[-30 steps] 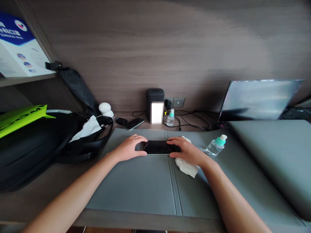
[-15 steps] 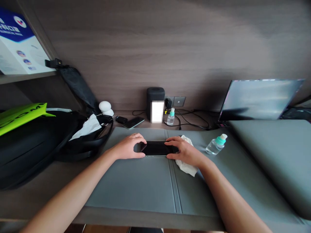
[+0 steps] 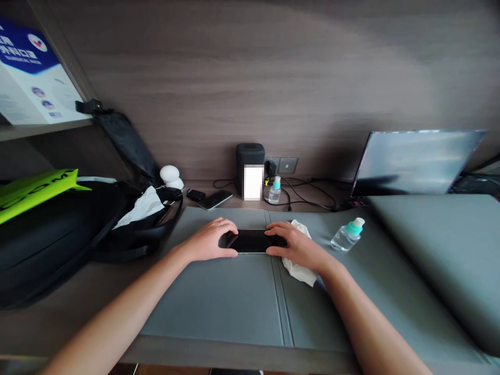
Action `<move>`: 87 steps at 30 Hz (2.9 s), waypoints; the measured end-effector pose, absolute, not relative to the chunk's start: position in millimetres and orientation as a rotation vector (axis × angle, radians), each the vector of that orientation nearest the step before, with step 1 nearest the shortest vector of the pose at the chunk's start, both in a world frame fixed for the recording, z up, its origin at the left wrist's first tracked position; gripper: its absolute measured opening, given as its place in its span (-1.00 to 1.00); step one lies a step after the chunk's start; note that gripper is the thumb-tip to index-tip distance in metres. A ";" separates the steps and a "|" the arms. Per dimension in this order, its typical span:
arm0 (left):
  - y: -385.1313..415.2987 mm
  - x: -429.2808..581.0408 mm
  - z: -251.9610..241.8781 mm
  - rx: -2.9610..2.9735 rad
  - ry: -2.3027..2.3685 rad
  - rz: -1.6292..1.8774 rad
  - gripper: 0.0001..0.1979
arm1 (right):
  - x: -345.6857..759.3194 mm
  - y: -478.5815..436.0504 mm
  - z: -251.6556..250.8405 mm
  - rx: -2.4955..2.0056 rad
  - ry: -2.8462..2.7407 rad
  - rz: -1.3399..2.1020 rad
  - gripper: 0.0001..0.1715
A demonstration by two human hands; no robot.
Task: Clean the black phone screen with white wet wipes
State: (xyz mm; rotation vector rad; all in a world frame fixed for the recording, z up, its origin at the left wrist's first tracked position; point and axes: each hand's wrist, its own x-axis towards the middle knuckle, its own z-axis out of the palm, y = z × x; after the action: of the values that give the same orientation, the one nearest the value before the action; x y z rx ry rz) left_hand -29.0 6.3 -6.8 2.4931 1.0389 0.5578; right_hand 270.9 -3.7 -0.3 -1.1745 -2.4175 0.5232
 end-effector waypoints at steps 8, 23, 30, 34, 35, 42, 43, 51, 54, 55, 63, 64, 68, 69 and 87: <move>3.2 -21.8 -8.1 2.494 1.101 0.566 -0.65 | 230.7 -17.1 5.8 -1.006 -2.540 0.311 -0.59; 2.1 -19.2 -7.4 2.470 1.083 0.599 -0.65 | 223.0 -16.9 3.1 -1.074 -2.510 0.287 -0.50; 2.1 -20.1 -9.2 2.464 1.081 0.604 -0.62 | 230.7 -13.5 0.2 -1.147 -2.435 0.224 -0.55; 2.4 -20.7 -8.6 2.473 1.051 0.589 -0.67 | 234.7 -14.1 1.9 -1.171 -2.402 0.245 -0.55; 2.3 -20.7 -8.3 2.477 1.043 0.581 -0.69 | 236.1 -14.2 2.4 -1.178 -2.398 0.251 -0.56; 1.2 -19.3 -7.8 2.498 1.058 0.522 -0.66 | 239.7 -17.1 4.6 -1.183 -2.396 0.287 -0.57; 1.0 -19.2 -7.9 2.497 1.063 0.525 -0.65 | 238.6 -17.7 4.9 -1.172 -2.404 0.303 -0.57; -0.3 -19.4 -5.6 2.485 1.044 0.525 -0.63 | 243.0 -14.3 2.1 -1.284 -2.307 0.278 -0.54; -1.1 -19.2 -4.1 2.482 1.048 0.524 -0.66 | 244.0 -14.9 1.3 -1.296 -2.285 0.263 -0.57; -1.3 -19.2 -4.0 2.477 1.049 0.522 -0.66 | 243.2 -15.4 1.5 -1.272 -2.301 0.268 -0.60; -1.3 -19.9 -8.5 2.484 1.028 0.468 -0.67 | 240.4 -12.8 0.7 -1.257 -2.329 0.245 -0.69; -1.5 -19.8 -8.8 2.486 1.033 0.470 -0.66 | 240.9 -12.4 0.0 -1.264 -2.318 0.241 -0.69; -2.2 -19.2 -8.2 2.485 1.036 0.477 -0.64 | 241.5 -12.5 -1.0 -1.223 -2.327 0.279 -0.70; -2.2 -19.2 -7.9 2.484 1.032 0.477 -0.64 | 241.6 -12.5 -0.7 -1.224 -2.331 0.280 -0.71; 1.4 -21.5 -10.5 2.482 1.050 0.492 -0.71 | 242.6 -12.6 -1.9 -1.232 -2.323 0.234 -0.73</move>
State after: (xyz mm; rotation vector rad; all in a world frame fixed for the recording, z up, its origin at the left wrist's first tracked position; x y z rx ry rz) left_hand -21.5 1.4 -10.5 2.4823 1.0503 0.4924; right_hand 242.6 -12.6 -1.9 -1.2323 -2.3226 0.2336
